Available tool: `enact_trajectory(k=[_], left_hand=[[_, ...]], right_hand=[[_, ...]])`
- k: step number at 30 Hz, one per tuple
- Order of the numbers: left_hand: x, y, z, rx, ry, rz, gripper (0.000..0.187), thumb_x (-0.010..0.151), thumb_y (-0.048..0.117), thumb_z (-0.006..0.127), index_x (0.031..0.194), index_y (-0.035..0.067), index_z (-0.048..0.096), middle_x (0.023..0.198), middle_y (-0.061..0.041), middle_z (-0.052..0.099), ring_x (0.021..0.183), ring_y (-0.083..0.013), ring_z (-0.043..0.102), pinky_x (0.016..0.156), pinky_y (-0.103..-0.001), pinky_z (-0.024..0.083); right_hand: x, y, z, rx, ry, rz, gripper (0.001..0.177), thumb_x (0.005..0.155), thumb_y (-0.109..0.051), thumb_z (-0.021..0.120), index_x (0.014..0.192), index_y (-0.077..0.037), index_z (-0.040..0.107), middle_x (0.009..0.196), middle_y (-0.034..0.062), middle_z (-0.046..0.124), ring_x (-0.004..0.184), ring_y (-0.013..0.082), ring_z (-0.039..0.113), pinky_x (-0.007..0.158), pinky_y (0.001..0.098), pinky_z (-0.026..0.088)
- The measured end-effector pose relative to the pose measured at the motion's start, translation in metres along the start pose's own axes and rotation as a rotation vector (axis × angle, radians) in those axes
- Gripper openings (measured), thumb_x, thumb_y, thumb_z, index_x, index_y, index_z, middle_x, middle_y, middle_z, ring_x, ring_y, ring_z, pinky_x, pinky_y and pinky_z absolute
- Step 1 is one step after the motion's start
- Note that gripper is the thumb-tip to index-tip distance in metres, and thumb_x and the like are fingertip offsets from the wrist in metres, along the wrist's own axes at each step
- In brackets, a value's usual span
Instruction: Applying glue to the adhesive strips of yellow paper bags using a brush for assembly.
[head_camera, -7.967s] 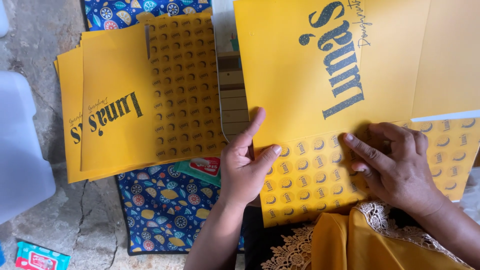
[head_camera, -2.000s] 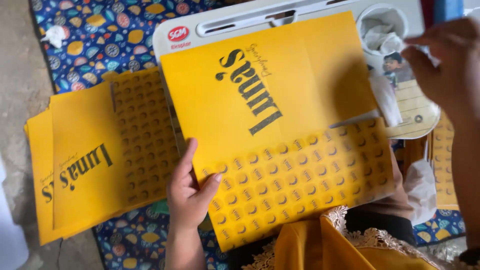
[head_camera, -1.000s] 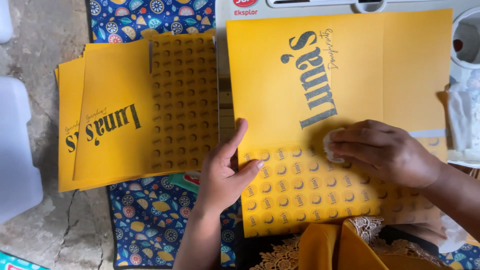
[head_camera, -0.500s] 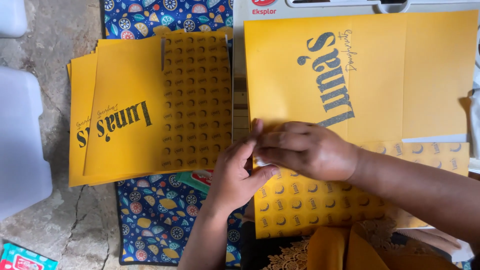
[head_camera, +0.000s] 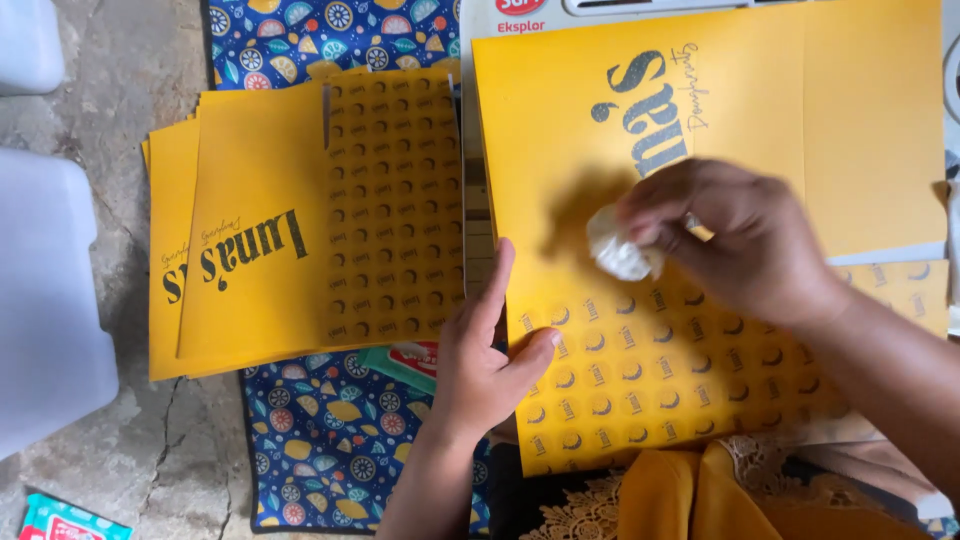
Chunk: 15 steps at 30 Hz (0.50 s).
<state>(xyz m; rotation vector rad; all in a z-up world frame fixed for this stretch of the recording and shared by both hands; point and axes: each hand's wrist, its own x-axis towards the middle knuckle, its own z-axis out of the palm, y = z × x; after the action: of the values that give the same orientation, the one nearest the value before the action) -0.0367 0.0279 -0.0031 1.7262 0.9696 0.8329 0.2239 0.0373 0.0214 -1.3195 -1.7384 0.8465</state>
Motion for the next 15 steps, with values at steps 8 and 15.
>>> enact_trajectory(k=[8, 15], left_hand=[[-0.010, 0.016, 0.007, 0.090, 0.042, 0.052, 0.099, 0.085, -0.004, 0.070, 0.161, 0.000, 0.007, 0.112, -0.015, 0.077, 0.062, -0.0142, 0.061, 0.050, -0.024, 0.045], [-0.021, 0.017, 0.010, -0.003, 0.041, 0.016, 0.096, 0.093, -0.005, 0.068, 0.162, 0.002, 0.002, 0.106, -0.015, 0.079, 0.063, -0.0132, 0.062, 0.050, -0.021, 0.045]], right_hand=[[-0.014, -0.030, 0.036, -0.398, -0.141, -0.558, 0.034, 0.088, -0.012, 0.076, 0.121, -0.002, 0.075, 0.128, 0.0115, 0.066, 0.106, 0.0262, 0.068, 0.093, 0.0368, 0.058], [-0.062, 0.000, -0.009, -0.646, -0.193, -0.286, 0.033, 0.080, -0.005, 0.073, 0.113, -0.007, 0.077, 0.124, 0.0069, 0.072, 0.100, 0.0196, 0.070, 0.089, 0.0341, 0.059]])
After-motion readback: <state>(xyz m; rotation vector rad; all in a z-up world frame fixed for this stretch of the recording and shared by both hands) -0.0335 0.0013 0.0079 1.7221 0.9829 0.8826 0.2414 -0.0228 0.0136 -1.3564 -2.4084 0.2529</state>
